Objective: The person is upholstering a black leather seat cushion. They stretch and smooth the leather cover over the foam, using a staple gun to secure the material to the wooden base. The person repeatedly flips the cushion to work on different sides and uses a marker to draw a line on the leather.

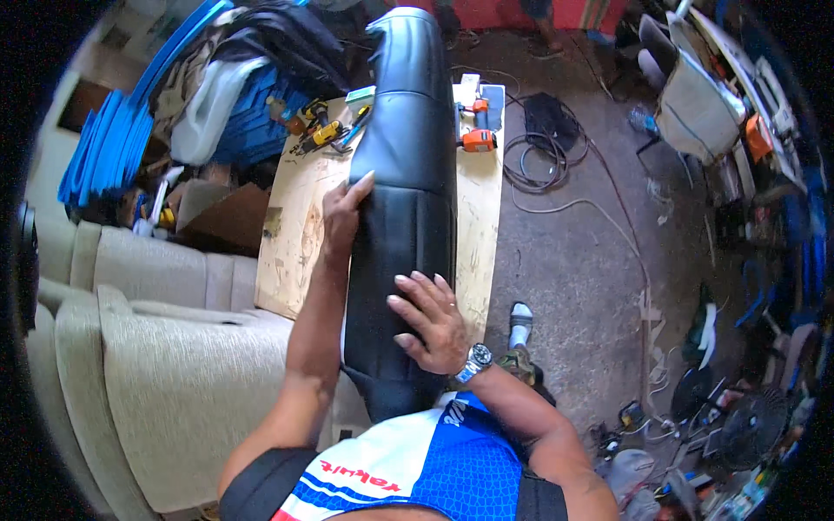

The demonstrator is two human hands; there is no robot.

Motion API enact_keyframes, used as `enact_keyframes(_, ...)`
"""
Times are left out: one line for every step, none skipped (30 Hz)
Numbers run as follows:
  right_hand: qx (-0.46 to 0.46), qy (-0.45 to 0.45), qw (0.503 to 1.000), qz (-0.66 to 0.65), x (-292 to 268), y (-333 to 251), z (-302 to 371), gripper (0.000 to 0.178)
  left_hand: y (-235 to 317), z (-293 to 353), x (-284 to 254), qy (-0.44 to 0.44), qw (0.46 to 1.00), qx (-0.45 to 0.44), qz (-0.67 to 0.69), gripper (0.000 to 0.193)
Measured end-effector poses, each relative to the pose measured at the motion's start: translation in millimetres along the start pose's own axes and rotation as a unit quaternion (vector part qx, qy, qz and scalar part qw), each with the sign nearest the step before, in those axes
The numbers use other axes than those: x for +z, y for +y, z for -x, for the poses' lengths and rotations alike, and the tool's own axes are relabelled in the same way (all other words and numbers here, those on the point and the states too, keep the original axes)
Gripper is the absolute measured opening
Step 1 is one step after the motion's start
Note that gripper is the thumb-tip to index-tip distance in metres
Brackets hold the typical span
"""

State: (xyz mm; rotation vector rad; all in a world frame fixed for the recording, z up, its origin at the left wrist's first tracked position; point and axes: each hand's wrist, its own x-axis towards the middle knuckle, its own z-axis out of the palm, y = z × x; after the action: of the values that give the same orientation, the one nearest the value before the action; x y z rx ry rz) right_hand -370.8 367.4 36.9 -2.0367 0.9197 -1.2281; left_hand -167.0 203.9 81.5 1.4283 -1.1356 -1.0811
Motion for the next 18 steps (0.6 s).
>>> enact_keyframes(0.023, 0.06, 0.997, -0.039, 3, 15, 6, 0.052, -7, -2, 2, 0.033, 0.999, 0.016, -0.037, 0.026)
enact_keyframes(0.057, 0.118, 0.99, -0.059, 8, 34, 16, 0.053, 0, 6, 12, 0.044, 0.999, 0.007, -0.029, 0.025)
enact_keyframes(0.135, 0.154, 0.969, -0.137, 20, 54, 31, 0.051, 10, 13, 18, 0.07, 0.995, 0.02, -0.069, 0.024)
enact_keyframes(0.181, 0.158, 0.956, -0.171, 30, 78, 46, 0.051, -1, 12, 5, 0.073, 0.992, 0.016, -0.106, 0.026)
enact_keyframes(0.222, 0.155, 0.948, -0.168, 44, 106, 58, 0.052, 2, 13, -5, 0.061, 0.988, -0.014, -0.142, 0.029)
enact_keyframes(0.261, 0.149, 0.939, -0.168, 59, 133, 70, 0.052, 8, 17, -2, 0.058, 0.991, 0.004, -0.116, 0.028)
enact_keyframes(0.29, 0.138, 0.938, -0.128, 71, 160, 77, 0.053, 12, 17, 3, 0.042, 0.989, -0.017, -0.142, 0.033)
enact_keyframes(0.328, 0.141, 0.919, -0.166, 76, 176, 75, 0.056, 16, 19, 8, 0.028, 0.985, -0.037, -0.167, 0.038)
enact_keyframes(0.352, 0.141, 0.91, -0.17, 83, 196, 75, 0.056, 15, 19, 10, -0.002, 0.979, -0.056, -0.195, 0.043)
enact_keyframes(0.374, 0.159, 0.898, -0.167, 87, 222, 75, 0.056, 26, 15, 29, -0.047, 0.969, -0.044, -0.236, 0.045)
enact_keyframes(0.396, 0.15, 0.889, -0.173, 99, 246, 76, 0.055, 32, 18, 38, -0.07, 0.958, -0.047, -0.275, 0.048)
enact_keyframes(0.418, 0.114, 0.886, -0.163, 108, 264, 74, 0.055, 38, 23, 43, -0.068, 0.965, -0.093, -0.234, 0.043)
enact_keyframes(0.436, 0.077, 0.884, -0.15, 116, 281, 70, 0.054, 36, 24, 34, -0.07, 0.966, -0.106, -0.224, 0.038)
enact_keyframes(0.45, 0.036, 0.882, -0.136, 121, 297, 62, 0.053, 33, 28, 37, -0.006, 0.977, -0.088, -0.195, 0.032)
enact_keyframes(0.429, 0.006, 0.896, -0.117, 121, 316, 57, 0.051, 29, 34, 45, 0.059, 0.982, -0.07, -0.166, 0.027)
enact_keyframes(0.432, 0.011, 0.896, -0.102, 114, 325, 44, 0.052, 26, 34, 46, 0.099, 0.977, -0.057, -0.179, 0.025)
enact_keyframes(0.432, 0.016, 0.897, -0.088, 110, 334, 31, 0.052, 26, 36, 46, 0.141, 0.97, -0.043, -0.191, 0.024)
enact_keyframes(0.406, 0.055, 0.909, -0.077, 115, 355, 25, 0.051, 28, 38, 50, 0.179, 0.963, -0.024, -0.202, 0.024)
